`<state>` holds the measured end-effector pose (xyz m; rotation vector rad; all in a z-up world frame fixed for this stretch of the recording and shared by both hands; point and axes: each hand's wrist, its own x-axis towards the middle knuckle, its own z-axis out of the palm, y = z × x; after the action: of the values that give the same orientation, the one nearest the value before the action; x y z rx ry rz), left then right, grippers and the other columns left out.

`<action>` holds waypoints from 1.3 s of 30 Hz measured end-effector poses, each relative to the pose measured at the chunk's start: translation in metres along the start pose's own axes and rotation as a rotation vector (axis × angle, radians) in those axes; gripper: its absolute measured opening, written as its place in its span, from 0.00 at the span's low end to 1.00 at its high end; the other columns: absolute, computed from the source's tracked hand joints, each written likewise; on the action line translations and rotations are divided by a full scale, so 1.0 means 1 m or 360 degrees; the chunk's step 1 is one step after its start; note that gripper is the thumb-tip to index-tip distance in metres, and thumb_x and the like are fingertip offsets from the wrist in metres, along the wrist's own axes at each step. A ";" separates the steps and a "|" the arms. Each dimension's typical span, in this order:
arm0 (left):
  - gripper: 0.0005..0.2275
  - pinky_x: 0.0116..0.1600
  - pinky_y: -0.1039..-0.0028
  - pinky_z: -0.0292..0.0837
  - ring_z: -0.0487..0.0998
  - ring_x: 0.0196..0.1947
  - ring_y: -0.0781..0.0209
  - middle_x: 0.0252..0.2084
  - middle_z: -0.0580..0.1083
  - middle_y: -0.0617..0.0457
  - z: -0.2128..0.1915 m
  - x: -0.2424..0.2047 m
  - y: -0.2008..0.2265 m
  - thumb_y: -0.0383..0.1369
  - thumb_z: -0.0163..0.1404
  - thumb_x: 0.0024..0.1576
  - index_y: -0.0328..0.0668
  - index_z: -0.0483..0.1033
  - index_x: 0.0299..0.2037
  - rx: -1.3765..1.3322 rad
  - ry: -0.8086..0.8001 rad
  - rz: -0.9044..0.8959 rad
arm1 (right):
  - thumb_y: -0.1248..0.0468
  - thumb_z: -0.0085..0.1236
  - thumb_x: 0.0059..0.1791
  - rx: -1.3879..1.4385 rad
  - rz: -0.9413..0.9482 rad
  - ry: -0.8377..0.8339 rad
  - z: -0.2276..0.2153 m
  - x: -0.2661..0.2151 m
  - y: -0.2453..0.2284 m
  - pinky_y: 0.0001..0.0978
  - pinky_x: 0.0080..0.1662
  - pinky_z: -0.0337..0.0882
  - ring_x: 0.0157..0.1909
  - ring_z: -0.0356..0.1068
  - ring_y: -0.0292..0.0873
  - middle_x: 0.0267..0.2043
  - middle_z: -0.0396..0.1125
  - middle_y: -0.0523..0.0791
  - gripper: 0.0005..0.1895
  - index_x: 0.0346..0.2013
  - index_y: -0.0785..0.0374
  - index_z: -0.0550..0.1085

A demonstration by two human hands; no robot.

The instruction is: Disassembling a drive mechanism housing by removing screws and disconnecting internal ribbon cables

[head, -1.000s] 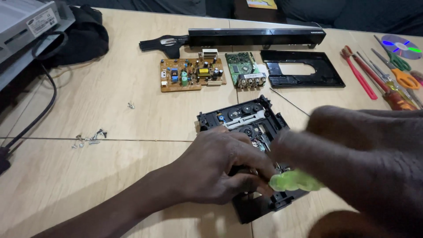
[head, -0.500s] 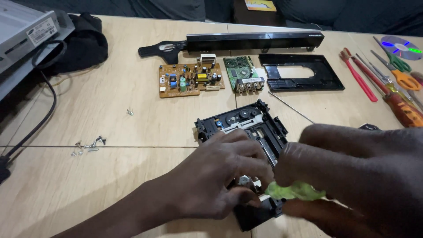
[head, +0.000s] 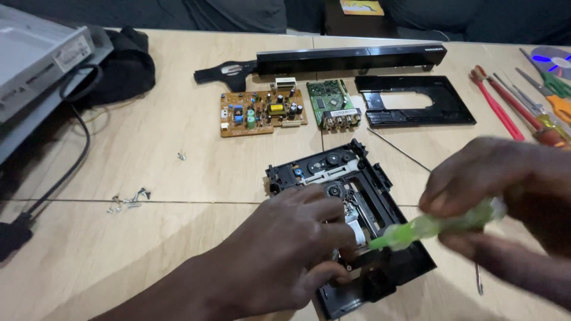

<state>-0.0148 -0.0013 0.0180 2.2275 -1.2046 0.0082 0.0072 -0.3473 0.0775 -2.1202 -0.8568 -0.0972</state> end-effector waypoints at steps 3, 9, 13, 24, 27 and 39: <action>0.06 0.39 0.59 0.65 0.71 0.40 0.51 0.37 0.73 0.54 0.001 0.002 0.003 0.39 0.56 0.56 0.53 0.80 0.40 0.0038 -0.0005 -0.0027 | 0.72 0.67 0.35 0.0084 0.0023 0.0051 0.036 0.029 -0.012 0.23 0.44 0.91 0.42 0.85 0.38 0.42 0.78 0.46 0.23 0.43 0.59 0.72; 0.06 0.33 0.58 0.63 0.72 0.40 0.50 0.37 0.73 0.55 0.013 0.001 0.008 0.41 0.55 0.58 0.53 0.79 0.36 0.0355 0.0106 0.0060 | 0.74 0.58 0.43 0.0557 0.0279 0.0425 0.038 0.047 0.022 0.33 0.47 0.77 0.45 0.75 0.48 0.45 0.72 0.55 0.17 0.45 0.66 0.68; 0.09 0.33 0.55 0.63 0.70 0.36 0.46 0.37 0.71 0.49 0.028 0.003 0.014 0.40 0.56 0.55 0.44 0.74 0.32 0.0784 0.0079 0.0044 | 0.76 0.57 0.44 0.0897 0.0337 0.0508 0.045 0.041 0.038 0.31 0.45 0.75 0.44 0.74 0.49 0.45 0.72 0.57 0.15 0.46 0.70 0.71; 0.08 0.36 0.53 0.59 0.66 0.37 0.45 0.34 0.68 0.47 0.046 0.009 0.037 0.40 0.51 0.55 0.46 0.73 0.33 0.1207 0.0013 -0.0149 | 0.75 0.60 0.43 0.0909 0.0703 0.0496 0.070 0.039 0.020 0.39 0.44 0.72 0.40 0.70 0.47 0.44 0.71 0.52 0.15 0.44 0.70 0.73; 0.07 0.37 0.52 0.59 0.66 0.40 0.44 0.38 0.69 0.46 0.042 0.009 0.036 0.37 0.51 0.56 0.45 0.73 0.39 0.1079 -0.0046 -0.0115 | 0.73 0.61 0.43 0.0885 0.0686 0.0477 0.070 0.038 0.019 0.36 0.41 0.70 0.36 0.68 0.46 0.42 0.71 0.51 0.15 0.44 0.69 0.74; 0.14 0.41 0.54 0.61 0.66 0.41 0.43 0.42 0.69 0.45 0.020 0.003 0.040 0.34 0.44 0.60 0.46 0.70 0.56 0.0705 -0.0236 -0.0166 | 0.71 0.62 0.43 0.0930 0.0577 0.0466 0.068 0.037 0.023 0.34 0.38 0.69 0.34 0.67 0.44 0.38 0.70 0.49 0.14 0.43 0.68 0.75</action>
<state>-0.0493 -0.0301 0.0228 2.7152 -1.2575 0.0766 0.0346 -0.2877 0.0304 -1.6199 -0.2689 0.0315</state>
